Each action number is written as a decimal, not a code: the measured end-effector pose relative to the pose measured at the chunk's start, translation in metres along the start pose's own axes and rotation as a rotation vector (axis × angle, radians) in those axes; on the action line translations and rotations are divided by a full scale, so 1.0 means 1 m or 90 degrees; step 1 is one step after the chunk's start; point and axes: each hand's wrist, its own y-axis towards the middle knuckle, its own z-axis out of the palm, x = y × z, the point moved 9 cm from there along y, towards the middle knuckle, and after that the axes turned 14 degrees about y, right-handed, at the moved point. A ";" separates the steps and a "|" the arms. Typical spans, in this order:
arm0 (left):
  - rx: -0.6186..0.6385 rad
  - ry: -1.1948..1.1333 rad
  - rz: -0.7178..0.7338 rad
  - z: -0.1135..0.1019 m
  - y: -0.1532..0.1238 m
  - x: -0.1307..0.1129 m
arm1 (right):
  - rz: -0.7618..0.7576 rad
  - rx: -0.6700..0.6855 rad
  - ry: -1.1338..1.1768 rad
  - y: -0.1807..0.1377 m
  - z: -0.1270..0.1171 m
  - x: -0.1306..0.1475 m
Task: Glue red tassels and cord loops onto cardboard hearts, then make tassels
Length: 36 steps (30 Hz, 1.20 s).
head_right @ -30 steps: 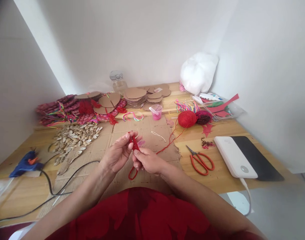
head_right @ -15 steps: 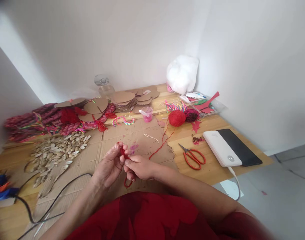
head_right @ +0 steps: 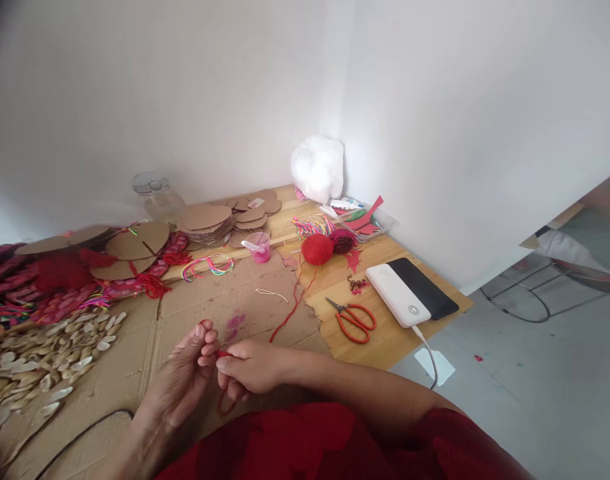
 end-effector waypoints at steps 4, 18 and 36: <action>-0.006 -0.004 0.033 -0.007 0.005 -0.007 | -0.095 -0.079 -0.272 -0.050 -0.040 0.054; 0.003 0.057 0.049 -0.006 0.011 -0.006 | -0.089 -0.589 -0.926 -0.099 -0.218 0.116; -0.013 0.082 0.021 -0.010 0.014 -0.001 | -0.157 -0.515 -0.958 -0.038 -0.220 0.133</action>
